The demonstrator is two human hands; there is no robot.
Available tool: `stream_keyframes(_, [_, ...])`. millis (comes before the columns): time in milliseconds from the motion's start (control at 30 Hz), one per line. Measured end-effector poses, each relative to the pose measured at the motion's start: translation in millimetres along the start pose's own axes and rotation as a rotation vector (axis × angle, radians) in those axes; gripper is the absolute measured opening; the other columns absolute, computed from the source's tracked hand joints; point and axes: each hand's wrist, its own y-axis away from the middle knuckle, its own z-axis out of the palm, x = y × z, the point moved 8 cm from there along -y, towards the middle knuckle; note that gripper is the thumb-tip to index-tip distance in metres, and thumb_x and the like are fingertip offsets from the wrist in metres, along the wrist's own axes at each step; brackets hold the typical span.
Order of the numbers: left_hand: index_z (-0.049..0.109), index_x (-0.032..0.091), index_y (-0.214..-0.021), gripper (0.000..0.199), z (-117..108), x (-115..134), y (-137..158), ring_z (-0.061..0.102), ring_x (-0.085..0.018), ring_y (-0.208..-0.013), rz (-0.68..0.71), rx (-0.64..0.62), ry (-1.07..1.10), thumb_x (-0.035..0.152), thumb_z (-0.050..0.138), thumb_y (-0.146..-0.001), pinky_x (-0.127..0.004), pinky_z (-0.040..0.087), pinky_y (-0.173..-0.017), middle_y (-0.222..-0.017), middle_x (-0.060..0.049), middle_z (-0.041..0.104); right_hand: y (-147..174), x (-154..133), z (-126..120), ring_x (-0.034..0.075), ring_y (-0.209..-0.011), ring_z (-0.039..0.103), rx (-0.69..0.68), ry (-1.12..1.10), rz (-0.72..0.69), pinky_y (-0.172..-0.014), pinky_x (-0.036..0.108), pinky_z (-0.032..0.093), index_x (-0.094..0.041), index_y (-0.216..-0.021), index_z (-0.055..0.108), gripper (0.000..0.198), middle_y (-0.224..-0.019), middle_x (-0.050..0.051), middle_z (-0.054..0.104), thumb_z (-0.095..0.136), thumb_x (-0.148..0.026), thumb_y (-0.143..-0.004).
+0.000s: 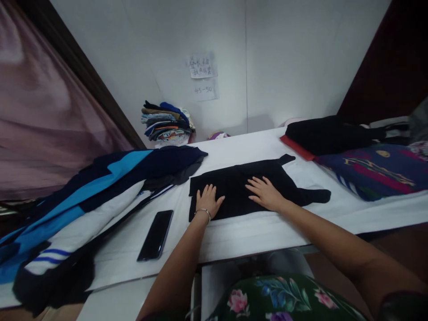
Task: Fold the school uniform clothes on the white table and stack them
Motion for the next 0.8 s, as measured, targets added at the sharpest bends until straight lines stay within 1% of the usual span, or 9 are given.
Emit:
stream_keyframes(133, [0.045, 0.02, -0.139, 0.056, 5.7, -6.0, -3.6, 0.023, -0.027, -0.143, -0.012, -0.031, -0.005, 0.051, 0.039, -0.093, -0.054, 0.014, -0.115, -0.151, -0.01, 0.036, -3.9, 8.4, -6.7, 0.026, -0.14, 0.029, -0.062, -0.19, 0.064, -0.112, 0.055, 0.018, -0.028, -0.139, 0.047, 0.052, -0.146, 0.008, 0.043, 0.038, -0.052, -0.094])
stream_keyframes(233, [0.048, 0.018, -0.137, 0.055, -11.6, 4.0, -6.1, 0.028, -0.029, -0.141, -0.083, 0.023, 0.053, 0.05, 0.037, -0.093, -0.056, 0.014, -0.114, -0.148, -0.012, 0.041, -10.5, 11.4, -10.8, 0.026, -0.14, 0.028, -0.098, -0.257, 0.093, -0.111, 0.056, 0.018, -0.029, -0.141, 0.044, 0.051, -0.149, 0.008, 0.04, 0.038, -0.05, -0.095])
stream_keyframes(300, [0.046, 0.017, -0.138, 0.055, -31.5, 28.1, -11.0, 0.026, -0.028, -0.142, -0.031, 0.138, 0.065, 0.049, 0.035, -0.094, -0.055, 0.012, -0.115, -0.149, -0.012, 0.039, -14.3, 6.9, -9.5, 0.028, -0.14, 0.027, -0.12, -0.2, 0.069, -0.11, 0.058, 0.017, -0.028, -0.14, 0.046, 0.05, -0.149, 0.009, 0.039, 0.039, -0.047, -0.095])
stream_keyframes(400, [0.043, 0.022, -0.141, 0.053, -46.2, 78.4, -22.8, 0.017, -0.025, -0.145, 0.239, 0.24, 0.043, 0.046, 0.038, -0.094, -0.051, 0.006, -0.117, -0.154, -0.007, 0.03, -14.4, -2.5, -4.5, 0.03, -0.14, 0.027, -0.122, -0.096, 0.036, -0.109, 0.061, 0.016, -0.026, -0.139, 0.048, 0.048, -0.147, 0.011, 0.041, 0.041, -0.043, -0.095])
stream_keyframes(467, [0.042, 0.023, -0.142, 0.053, -34.9, 93.9, -35.3, 0.015, -0.026, -0.145, 0.32, 0.172, 0.034, 0.044, 0.04, -0.093, -0.051, 0.005, -0.117, -0.155, -0.006, 0.027, -10.6, -5.0, -2.7, 0.03, -0.14, 0.026, -0.11, -0.088, 0.028, -0.11, 0.06, 0.015, -0.025, -0.14, 0.046, 0.049, -0.148, 0.011, 0.04, 0.041, -0.043, -0.095])
stream_keyframes(533, [0.041, 0.02, -0.142, 0.055, -11.9, 88.6, -49.8, 0.021, -0.026, -0.144, 0.253, 0.027, 0.069, 0.046, 0.039, -0.094, -0.05, 0.013, -0.116, -0.155, -0.008, 0.028, -6.4, -1.0, -3.3, 0.028, -0.14, 0.028, -0.114, -0.142, 0.012, -0.111, 0.057, 0.017, -0.026, -0.139, 0.047, 0.049, -0.148, 0.009, 0.041, 0.042, -0.045, -0.094])
stream_keyframes(633, [0.036, 0.018, -0.144, 0.058, 16.6, 70.4, -60.8, 0.028, -0.025, -0.141, 0.118, -0.105, 0.153, 0.049, 0.031, -0.095, -0.045, 0.023, -0.114, -0.155, -0.011, 0.028, -5.5, 33.6, -15.5, 0.025, -0.139, 0.031, -0.078, -0.219, 0.052, -0.112, 0.053, 0.022, -0.028, -0.135, 0.052, 0.046, -0.147, 0.006, 0.043, 0.04, -0.046, -0.094])
stream_keyframes(733, [0.036, 0.018, -0.144, 0.059, 22.9, 65.1, -61.5, 0.026, -0.024, -0.142, 0.101, -0.088, 0.176, 0.05, 0.031, -0.095, -0.044, 0.021, -0.114, -0.155, -0.011, 0.028, -6.5, 105.0, -34.6, 0.026, -0.139, 0.031, 0.008, -0.125, 0.232, -0.11, 0.051, 0.028, -0.021, -0.134, 0.052, 0.046, -0.147, 0.011, 0.042, 0.039, -0.039, -0.094])
stream_keyframes(800, [0.037, 0.019, -0.143, 0.058, 22.6, 65.5, -60.2, 0.026, -0.024, -0.142, 0.093, -0.085, 0.177, 0.05, 0.031, -0.095, -0.044, 0.021, -0.114, -0.154, -0.011, 0.029, 0.4, 159.3, -40.0, 0.027, -0.139, 0.03, 0.021, -0.023, 0.421, -0.108, 0.05, 0.032, -0.018, -0.137, 0.049, 0.05, -0.148, 0.014, 0.039, 0.04, -0.039, -0.093])
